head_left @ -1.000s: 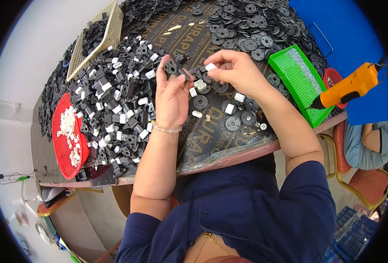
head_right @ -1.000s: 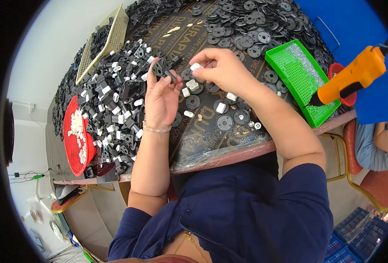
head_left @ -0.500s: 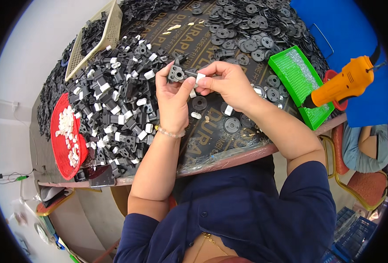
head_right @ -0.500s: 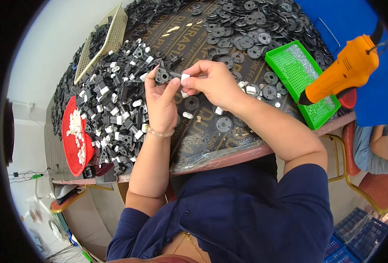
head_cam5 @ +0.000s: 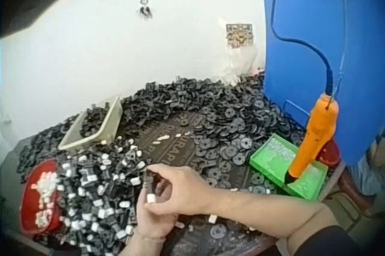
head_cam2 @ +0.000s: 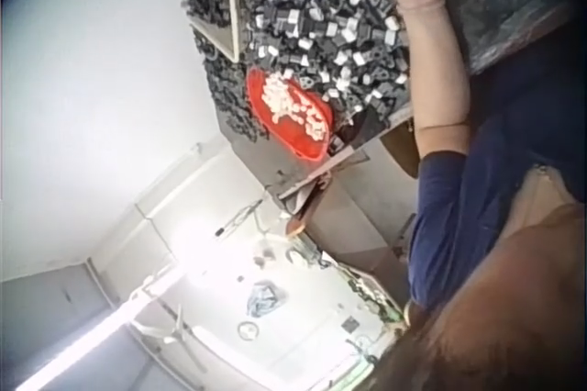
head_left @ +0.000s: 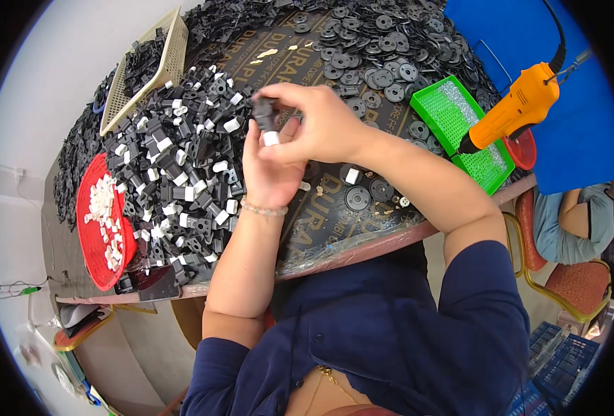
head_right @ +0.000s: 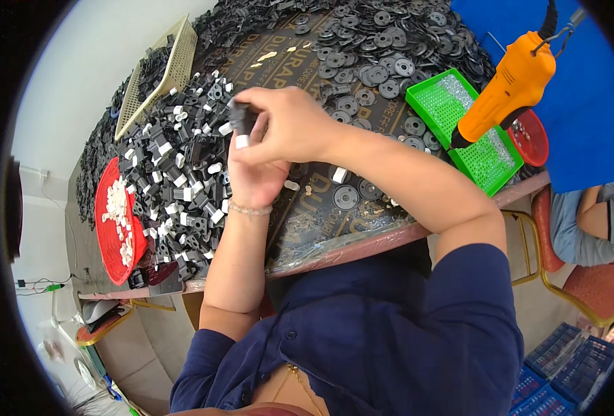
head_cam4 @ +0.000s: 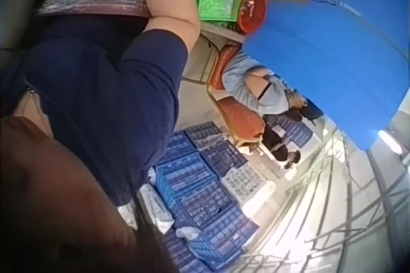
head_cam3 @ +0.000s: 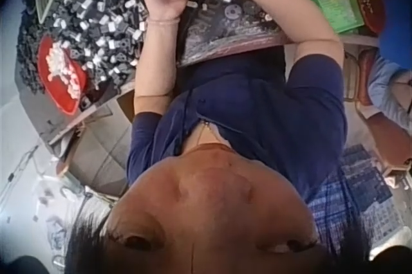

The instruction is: Assembling white plastic components into black plastic housings at a factory workbench.

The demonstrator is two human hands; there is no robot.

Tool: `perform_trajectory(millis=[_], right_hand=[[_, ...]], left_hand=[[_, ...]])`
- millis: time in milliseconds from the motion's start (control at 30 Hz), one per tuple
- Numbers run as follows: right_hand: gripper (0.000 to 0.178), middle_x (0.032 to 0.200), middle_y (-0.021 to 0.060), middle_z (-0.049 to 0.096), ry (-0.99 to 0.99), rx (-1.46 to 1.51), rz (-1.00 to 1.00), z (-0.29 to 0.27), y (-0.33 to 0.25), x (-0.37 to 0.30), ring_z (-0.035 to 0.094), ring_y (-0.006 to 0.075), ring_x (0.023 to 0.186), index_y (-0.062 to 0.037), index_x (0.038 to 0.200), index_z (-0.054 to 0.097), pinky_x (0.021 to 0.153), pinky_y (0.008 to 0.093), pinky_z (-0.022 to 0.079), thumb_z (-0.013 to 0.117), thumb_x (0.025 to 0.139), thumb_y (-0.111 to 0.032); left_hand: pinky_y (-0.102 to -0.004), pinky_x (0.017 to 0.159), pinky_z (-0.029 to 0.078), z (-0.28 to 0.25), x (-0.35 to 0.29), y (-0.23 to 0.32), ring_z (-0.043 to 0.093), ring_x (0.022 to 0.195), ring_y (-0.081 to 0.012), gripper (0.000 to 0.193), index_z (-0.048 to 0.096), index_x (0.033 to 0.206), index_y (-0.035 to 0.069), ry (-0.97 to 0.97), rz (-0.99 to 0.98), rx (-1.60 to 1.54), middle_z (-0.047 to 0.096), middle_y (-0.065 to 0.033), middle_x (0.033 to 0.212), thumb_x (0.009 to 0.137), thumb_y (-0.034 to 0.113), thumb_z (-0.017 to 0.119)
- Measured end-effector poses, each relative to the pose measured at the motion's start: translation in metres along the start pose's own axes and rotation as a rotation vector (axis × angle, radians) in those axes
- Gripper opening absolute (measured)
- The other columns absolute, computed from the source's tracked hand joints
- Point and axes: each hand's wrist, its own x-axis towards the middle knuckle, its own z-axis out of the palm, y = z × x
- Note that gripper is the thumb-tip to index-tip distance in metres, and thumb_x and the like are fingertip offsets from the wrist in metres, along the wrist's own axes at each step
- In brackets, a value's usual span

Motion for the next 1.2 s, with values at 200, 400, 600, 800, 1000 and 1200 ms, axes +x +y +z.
perform_trajectory(millis=[200, 400, 600, 800, 1000, 1200], right_hand=[[0.09, 0.115, 0.022, 0.067, 0.174, 0.18, -0.283, 0.069, -0.054, 0.116, 0.066, 0.0313, 0.111, 0.0024, 0.126, 0.059, 0.099, 0.0377, 0.049, 0.087, 0.062, -0.054], [0.044, 0.106, 0.0172, 0.07, -0.169, -0.358, -0.233, 0.074, -0.029, 0.157, 0.066, 0.0345, 0.1, -0.007, 0.112, 0.07, 0.088, 0.043, 0.052, 0.072, 0.08, -0.037], [0.022, 0.096, 0.0192, 0.07, 0.136, -1.069, 0.408, -0.117, 0.091, 0.036, 0.068, 0.0383, 0.091, -0.0078, 0.099, 0.072, 0.078, 0.0479, 0.054, 0.057, 0.087, -0.018], [0.022, 0.113, 0.0173, 0.068, 0.25, -1.241, 0.799, -0.176, 0.158, -0.034, 0.065, 0.0364, 0.108, -0.0105, 0.102, 0.074, 0.089, 0.0475, 0.054, 0.057, 0.089, -0.014], [0.016, 0.111, 0.0158, 0.067, 0.346, -1.324, 0.718, -0.196, 0.179, -0.043, 0.064, 0.0349, 0.106, -0.0172, 0.098, 0.076, 0.09, 0.0479, 0.052, 0.062, 0.088, -0.016], [0.019, 0.082, 0.0094, 0.073, 0.422, -0.701, 0.627, -0.218, 0.166, -0.05, 0.068, 0.0211, 0.079, -0.0035, 0.095, 0.075, 0.074, 0.0373, 0.053, 0.073, 0.083, -0.018]], left_hand=[[-0.0402, 0.104, 0.043, -0.018, 0.01, 0.008, 0.054, 0.125, -0.0242, 0.049, 0.049, 0.134, 0.004, 0.035, 0.15, 0.04, 0.058, -0.0079, 0.134, 0.103, 0.04, 0.038], [-0.0354, 0.089, 0.045, -0.036, 0.012, 0.017, 0.06, 0.104, -0.0211, 0.043, 0.047, 0.135, 0.006, 0.202, 0.235, 0.125, 0.063, -0.0084, 0.115, 0.104, 0.036, 0.041], [-0.033, 0.084, 0.043, -0.011, 0.008, 0.009, 0.058, 0.099, -0.0193, 0.043, 0.042, 0.137, 0.004, 0.23, 0.393, 0.395, 0.063, -0.0103, 0.109, 0.105, 0.033, 0.041], [-0.0315, 0.082, 0.045, -0.011, 0.007, 0.006, 0.06, 0.098, -0.0188, 0.036, 0.046, 0.133, 0.004, 0.238, 0.356, 0.448, 0.064, -0.0103, 0.109, 0.104, 0.025, 0.044], [-0.0322, 0.082, 0.045, -0.015, 0.01, 0.009, 0.06, 0.099, -0.0191, 0.035, 0.048, 0.132, 0.005, 0.236, 0.361, 0.417, 0.064, -0.01, 0.108, 0.104, 0.025, 0.044], [-0.033, 0.083, 0.045, -0.011, 0.008, 0.008, 0.06, 0.099, -0.02, 0.034, 0.049, 0.131, 0.005, 0.244, 0.323, 0.377, 0.064, -0.0101, 0.107, 0.104, 0.025, 0.043]])
